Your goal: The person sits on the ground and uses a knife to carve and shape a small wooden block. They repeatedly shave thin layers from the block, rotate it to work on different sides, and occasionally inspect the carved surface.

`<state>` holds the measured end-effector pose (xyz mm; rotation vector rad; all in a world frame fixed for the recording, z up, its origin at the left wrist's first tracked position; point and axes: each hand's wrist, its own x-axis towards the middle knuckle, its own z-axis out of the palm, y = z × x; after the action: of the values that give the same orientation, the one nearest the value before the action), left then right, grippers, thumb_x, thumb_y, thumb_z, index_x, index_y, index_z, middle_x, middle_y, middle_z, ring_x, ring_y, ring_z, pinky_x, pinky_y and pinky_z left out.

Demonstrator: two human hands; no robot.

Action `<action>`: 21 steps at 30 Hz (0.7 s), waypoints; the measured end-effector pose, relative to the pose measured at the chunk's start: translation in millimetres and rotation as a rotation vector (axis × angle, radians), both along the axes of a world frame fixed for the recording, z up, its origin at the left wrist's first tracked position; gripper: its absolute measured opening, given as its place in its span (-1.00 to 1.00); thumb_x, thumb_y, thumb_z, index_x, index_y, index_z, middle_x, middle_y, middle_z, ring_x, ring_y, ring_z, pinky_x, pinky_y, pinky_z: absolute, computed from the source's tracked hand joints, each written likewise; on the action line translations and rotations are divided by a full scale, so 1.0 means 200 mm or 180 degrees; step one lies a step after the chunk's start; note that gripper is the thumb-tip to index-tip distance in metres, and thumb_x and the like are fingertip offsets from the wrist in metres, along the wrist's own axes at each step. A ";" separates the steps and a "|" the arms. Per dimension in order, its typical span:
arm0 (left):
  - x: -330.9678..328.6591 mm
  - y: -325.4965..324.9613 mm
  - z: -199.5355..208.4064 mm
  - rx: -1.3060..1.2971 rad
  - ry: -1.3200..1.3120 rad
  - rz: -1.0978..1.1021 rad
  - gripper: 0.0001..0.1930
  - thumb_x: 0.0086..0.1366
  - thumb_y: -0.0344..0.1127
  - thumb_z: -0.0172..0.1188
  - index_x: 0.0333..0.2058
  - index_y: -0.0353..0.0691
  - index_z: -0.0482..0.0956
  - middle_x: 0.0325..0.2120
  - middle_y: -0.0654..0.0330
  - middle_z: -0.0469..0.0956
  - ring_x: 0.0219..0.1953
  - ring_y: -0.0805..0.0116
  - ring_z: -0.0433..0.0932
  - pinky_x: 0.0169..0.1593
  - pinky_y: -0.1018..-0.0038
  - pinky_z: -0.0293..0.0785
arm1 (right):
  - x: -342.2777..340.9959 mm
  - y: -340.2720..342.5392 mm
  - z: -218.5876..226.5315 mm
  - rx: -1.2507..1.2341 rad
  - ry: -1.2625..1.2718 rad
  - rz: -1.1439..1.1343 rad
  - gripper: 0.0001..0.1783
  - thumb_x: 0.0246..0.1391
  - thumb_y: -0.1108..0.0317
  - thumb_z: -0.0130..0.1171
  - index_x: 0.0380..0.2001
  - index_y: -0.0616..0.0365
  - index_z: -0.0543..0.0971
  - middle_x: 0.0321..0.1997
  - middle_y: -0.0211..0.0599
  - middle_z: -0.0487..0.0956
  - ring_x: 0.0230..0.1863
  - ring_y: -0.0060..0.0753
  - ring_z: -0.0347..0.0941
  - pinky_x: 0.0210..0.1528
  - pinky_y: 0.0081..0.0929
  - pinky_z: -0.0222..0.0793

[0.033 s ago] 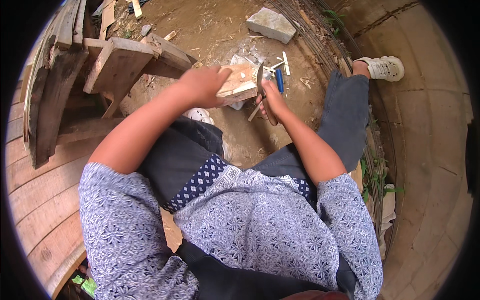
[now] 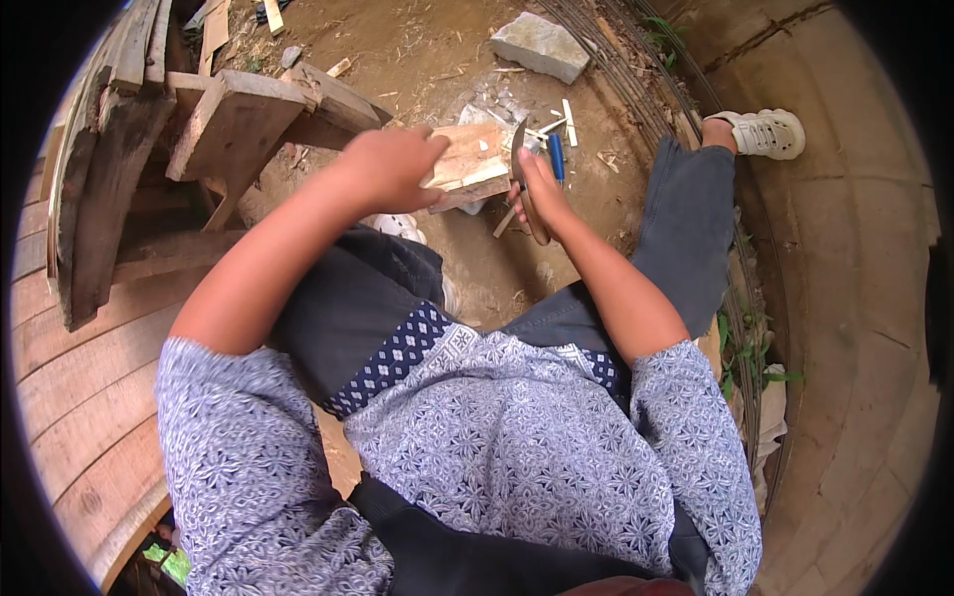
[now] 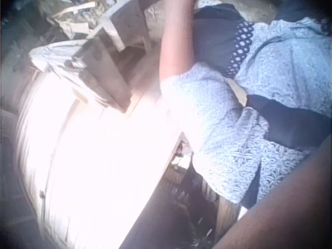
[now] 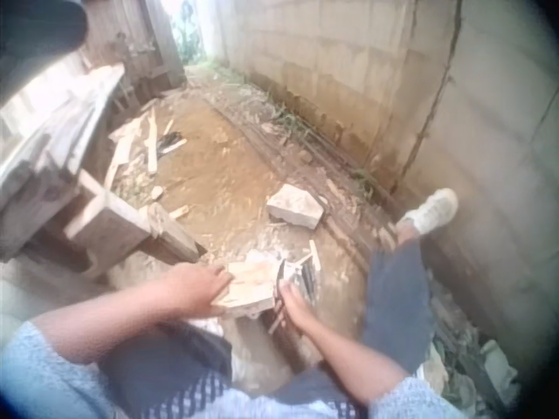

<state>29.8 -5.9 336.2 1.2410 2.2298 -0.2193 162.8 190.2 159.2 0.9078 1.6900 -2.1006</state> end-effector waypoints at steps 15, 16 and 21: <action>0.14 -0.57 0.72 0.3212 0.1493 0.1444 -0.57 0.27 -0.12 0.27 -0.04 -0.37 0.56 -0.14 -0.01 0.61 -0.06 0.27 0.60 0.03 0.35 0.52 | -0.10 -0.05 0.04 0.0832 0.0003 -0.0053 -0.21 0.07 -0.39 0.18 -0.25 0.28 0.41 -0.53 -0.32 0.45 -0.64 -0.52 0.45 -0.65 -0.55 0.40; 0.12 -0.57 0.71 0.3156 0.1457 0.1428 -0.56 0.27 -0.12 0.27 -0.03 -0.37 0.56 -0.13 -0.01 0.61 -0.06 0.26 0.59 0.03 0.35 0.52 | -0.09 -0.04 0.03 0.0715 0.0009 -0.0047 -0.20 0.07 -0.39 0.17 -0.24 0.28 0.42 -0.53 -0.31 0.46 -0.64 -0.52 0.46 -0.64 -0.55 0.41; 0.08 -0.50 0.70 0.2990 0.1345 0.1223 -0.50 0.25 -0.08 0.27 0.00 -0.38 0.52 -0.10 -0.04 0.58 -0.03 0.22 0.57 0.05 0.33 0.51 | -0.09 0.01 0.10 0.0780 -0.0126 0.0058 -0.17 0.07 -0.39 0.16 -0.15 0.31 0.43 -0.56 -0.34 0.46 -0.65 -0.54 0.45 -0.64 -0.54 0.41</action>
<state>46.2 -106.3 475.2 1.2050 3.0234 0.8878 144.9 191.3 178.8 0.9906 1.9573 -1.8786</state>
